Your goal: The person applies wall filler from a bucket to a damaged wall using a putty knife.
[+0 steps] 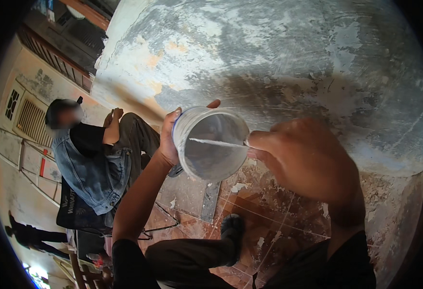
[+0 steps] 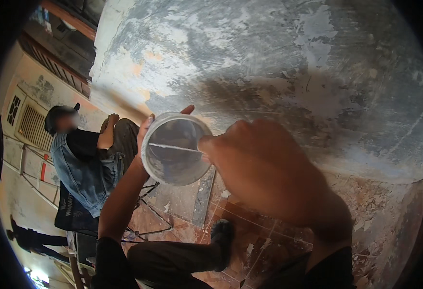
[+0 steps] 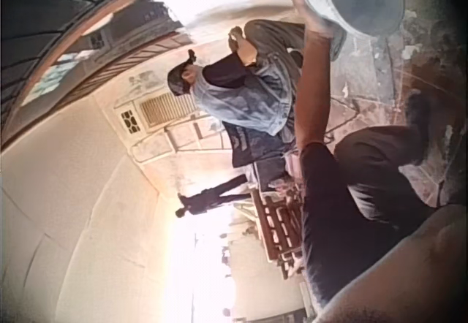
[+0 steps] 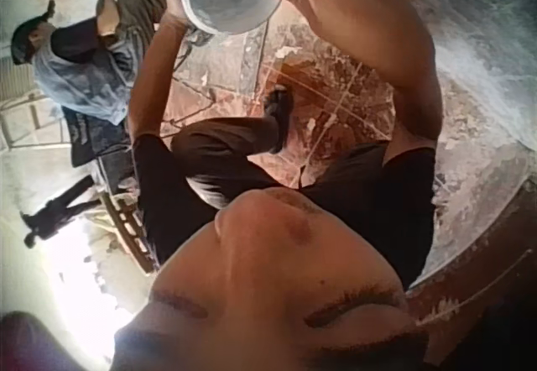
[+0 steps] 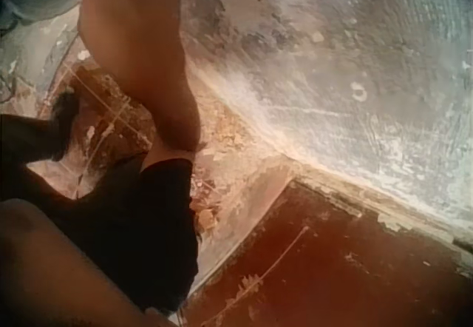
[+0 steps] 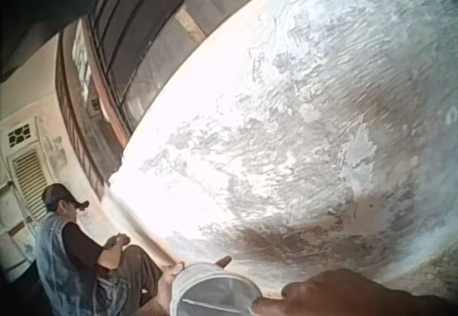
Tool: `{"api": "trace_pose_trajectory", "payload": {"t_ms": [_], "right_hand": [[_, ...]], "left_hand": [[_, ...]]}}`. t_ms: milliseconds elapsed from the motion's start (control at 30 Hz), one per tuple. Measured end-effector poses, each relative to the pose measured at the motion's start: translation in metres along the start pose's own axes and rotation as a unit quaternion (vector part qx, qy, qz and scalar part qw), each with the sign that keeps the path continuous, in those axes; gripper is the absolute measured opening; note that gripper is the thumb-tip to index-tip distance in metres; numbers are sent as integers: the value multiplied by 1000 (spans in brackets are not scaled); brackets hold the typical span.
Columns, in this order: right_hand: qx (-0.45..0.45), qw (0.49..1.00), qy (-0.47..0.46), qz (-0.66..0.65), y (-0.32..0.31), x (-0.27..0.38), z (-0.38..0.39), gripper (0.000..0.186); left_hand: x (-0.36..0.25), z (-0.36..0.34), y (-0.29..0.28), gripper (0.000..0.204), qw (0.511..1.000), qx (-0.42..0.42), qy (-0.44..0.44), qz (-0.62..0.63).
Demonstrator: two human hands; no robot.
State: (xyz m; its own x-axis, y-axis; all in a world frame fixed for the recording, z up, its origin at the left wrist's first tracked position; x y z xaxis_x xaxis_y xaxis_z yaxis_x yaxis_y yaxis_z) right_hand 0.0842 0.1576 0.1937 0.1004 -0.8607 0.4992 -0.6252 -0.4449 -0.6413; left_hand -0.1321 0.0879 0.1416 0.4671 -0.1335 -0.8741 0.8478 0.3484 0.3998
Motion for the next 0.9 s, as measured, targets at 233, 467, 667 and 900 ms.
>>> {"api": "trace_pose_trajectory", "payload": {"t_ms": [233, 467, 667, 900], "right_hand": [[-11, 1000, -5, 10, 0, 23, 8, 17], [-49, 996, -40, 68, -2, 38, 39, 39], [1, 986, 21, 165, 0, 45, 50, 28], [30, 992, 115, 49, 6, 45, 20, 20]], "left_hand": [[-17, 10, -30, 84, 983, -127, 85, -103], [-25, 25, 41, 82, 982, 1, 187, -25], [18, -10, 12, 94, 977, 71, 194, -47], [21, -17, 10, 98, 980, 100, 173, 0]]}}
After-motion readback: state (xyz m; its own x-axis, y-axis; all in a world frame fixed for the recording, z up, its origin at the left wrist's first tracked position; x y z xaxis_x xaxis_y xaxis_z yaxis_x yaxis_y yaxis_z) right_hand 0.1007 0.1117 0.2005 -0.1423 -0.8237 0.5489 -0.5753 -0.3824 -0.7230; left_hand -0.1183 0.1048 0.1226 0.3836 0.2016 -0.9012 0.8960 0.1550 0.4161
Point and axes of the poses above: each hand's wrist, its own z-axis away from the middle knuckle, its own y-axis out of the palm, x = y × z, the point moved 7 cm from there along -z, towards the middle knuckle, and after that the axes turned 10 degrees about -x, right-handed, at the moved point
